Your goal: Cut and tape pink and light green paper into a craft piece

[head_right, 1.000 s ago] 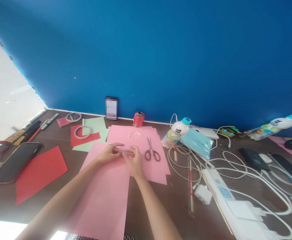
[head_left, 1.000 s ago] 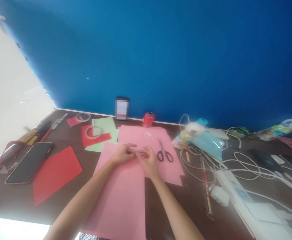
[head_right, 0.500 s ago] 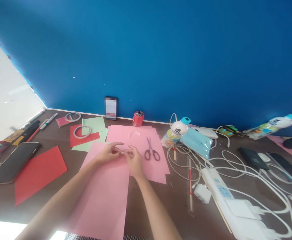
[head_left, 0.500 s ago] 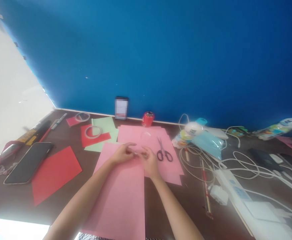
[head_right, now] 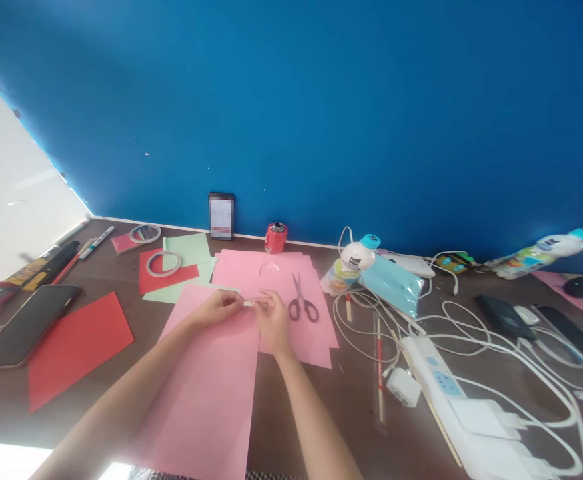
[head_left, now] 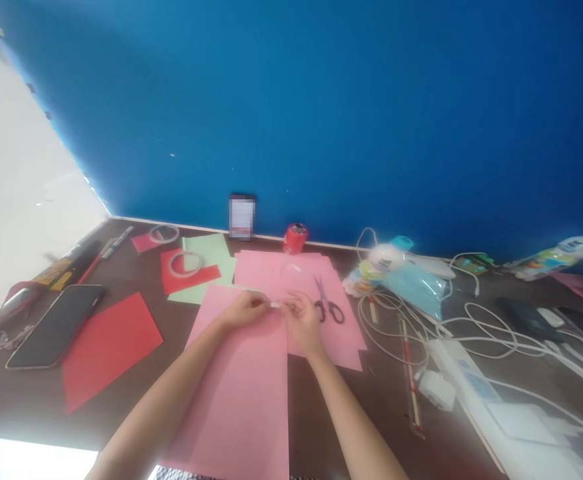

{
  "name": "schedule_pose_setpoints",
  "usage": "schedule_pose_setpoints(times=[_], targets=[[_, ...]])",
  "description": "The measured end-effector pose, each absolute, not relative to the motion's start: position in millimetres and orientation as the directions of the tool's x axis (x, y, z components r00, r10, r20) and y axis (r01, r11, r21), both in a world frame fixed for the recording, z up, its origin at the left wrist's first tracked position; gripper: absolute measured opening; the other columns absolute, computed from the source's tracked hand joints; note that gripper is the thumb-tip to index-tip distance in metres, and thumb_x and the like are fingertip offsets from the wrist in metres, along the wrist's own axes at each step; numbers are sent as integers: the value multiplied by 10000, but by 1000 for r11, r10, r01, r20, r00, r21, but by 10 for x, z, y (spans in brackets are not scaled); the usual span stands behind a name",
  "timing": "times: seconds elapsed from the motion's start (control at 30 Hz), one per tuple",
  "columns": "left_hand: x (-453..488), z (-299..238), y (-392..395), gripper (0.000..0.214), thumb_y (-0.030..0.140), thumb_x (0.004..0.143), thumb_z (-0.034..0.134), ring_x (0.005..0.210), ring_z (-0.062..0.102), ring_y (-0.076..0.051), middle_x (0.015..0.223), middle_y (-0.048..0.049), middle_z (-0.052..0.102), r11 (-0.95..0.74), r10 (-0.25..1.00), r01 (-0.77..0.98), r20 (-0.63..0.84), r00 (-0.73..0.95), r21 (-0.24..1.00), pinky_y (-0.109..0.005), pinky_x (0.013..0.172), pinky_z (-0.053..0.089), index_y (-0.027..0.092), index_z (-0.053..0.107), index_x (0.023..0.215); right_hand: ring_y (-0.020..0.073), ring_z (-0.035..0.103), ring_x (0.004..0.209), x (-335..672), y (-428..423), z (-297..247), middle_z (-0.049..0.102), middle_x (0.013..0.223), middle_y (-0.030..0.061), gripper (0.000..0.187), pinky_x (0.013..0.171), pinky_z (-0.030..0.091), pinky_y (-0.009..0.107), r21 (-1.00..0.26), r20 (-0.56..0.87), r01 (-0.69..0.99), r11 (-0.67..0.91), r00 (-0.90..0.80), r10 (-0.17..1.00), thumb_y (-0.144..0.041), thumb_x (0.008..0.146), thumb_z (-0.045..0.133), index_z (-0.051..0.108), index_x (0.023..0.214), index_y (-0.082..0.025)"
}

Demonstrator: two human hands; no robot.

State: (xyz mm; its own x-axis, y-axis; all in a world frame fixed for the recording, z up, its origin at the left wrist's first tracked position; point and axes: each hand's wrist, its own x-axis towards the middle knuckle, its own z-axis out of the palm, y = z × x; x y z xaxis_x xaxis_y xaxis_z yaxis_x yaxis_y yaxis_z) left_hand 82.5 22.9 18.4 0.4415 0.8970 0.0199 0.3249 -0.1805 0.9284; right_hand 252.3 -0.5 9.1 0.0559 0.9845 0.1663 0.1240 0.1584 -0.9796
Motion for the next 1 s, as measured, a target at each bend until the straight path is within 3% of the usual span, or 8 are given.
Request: schedule_pose_setpoints(times=[0.1, 0.17, 0.27, 0.33, 0.43, 0.73, 1.0], targets=[[821, 195, 216, 210, 289, 769, 475, 750, 576, -152, 827, -32, 641, -168, 903, 333, 9, 430, 928, -249, 664, 446, 150, 632, 751, 192, 628, 881, 2544, -12, 64, 677, 904, 72, 240, 828, 481, 373, -955, 244, 188, 230, 56, 968, -248, 777, 547, 525, 1008, -189], [818, 199, 212, 225, 299, 775, 467, 768, 577, -160, 846, -38, 643, -160, 906, 330, 6, 423, 930, -254, 671, 448, 148, 634, 765, 195, 604, 915, 2554, -24, 67, 652, 958, 83, 200, 832, 473, 382, -888, 370, 330, 319, 104, 923, -230, 799, 494, 540, 990, -190], [817, 195, 218, 255, 311, 796, 441, 786, 577, -167, 855, -42, 641, -164, 910, 321, 18, 413, 933, -260, 679, 447, 148, 637, 779, 211, 563, 935, 2551, -49, 96, 620, 947, 81, 167, 845, 443, 407, -665, 611, 593, 454, 81, 788, -199, 800, 476, 579, 932, -200], [818, 189, 225, 278, 325, 811, 428, 783, 579, -169, 841, -40, 641, -171, 912, 311, 30, 410, 935, -263, 677, 448, 148, 641, 792, 217, 552, 918, 2531, -63, 108, 611, 901, 71, 141, 845, 424, 410, -516, 682, 694, 501, -21, 731, -186, 795, 497, 606, 880, -215], [821, 179, 232, 285, 343, 820, 440, 803, 588, -173, 854, -42, 654, -180, 901, 275, 46, 430, 944, -272, 708, 456, 152, 652, 829, 219, 539, 913, 2490, -68, 92, 599, 890, 69, 120, 835, 410, 400, -418, 688, 756, 504, -99, 719, -202, 797, 527, 635, 843, -226], [819, 152, 230, 274, 339, 820, 483, 910, 600, -189, 970, -58, 669, -216, 863, 196, 93, 496, 956, -291, 809, 459, 167, 669, 925, 213, 533, 903, 2473, -44, 74, 618, 867, 57, 101, 819, 395, 387, -404, 678, 779, 480, -98, 729, -228, 796, 567, 664, 771, -225], [835, 174, 211, 240, 279, 817, 470, 877, 602, -175, 934, -45, 677, -279, 863, 277, 113, 493, 919, -268, 779, 458, 168, 670, 890, 198, 530, 860, 2445, -59, 76, 637, 833, 36, 116, 777, 372, 359, -368, 680, 793, 486, -128, 722, -191, 782, 559, 667, 754, -224]])
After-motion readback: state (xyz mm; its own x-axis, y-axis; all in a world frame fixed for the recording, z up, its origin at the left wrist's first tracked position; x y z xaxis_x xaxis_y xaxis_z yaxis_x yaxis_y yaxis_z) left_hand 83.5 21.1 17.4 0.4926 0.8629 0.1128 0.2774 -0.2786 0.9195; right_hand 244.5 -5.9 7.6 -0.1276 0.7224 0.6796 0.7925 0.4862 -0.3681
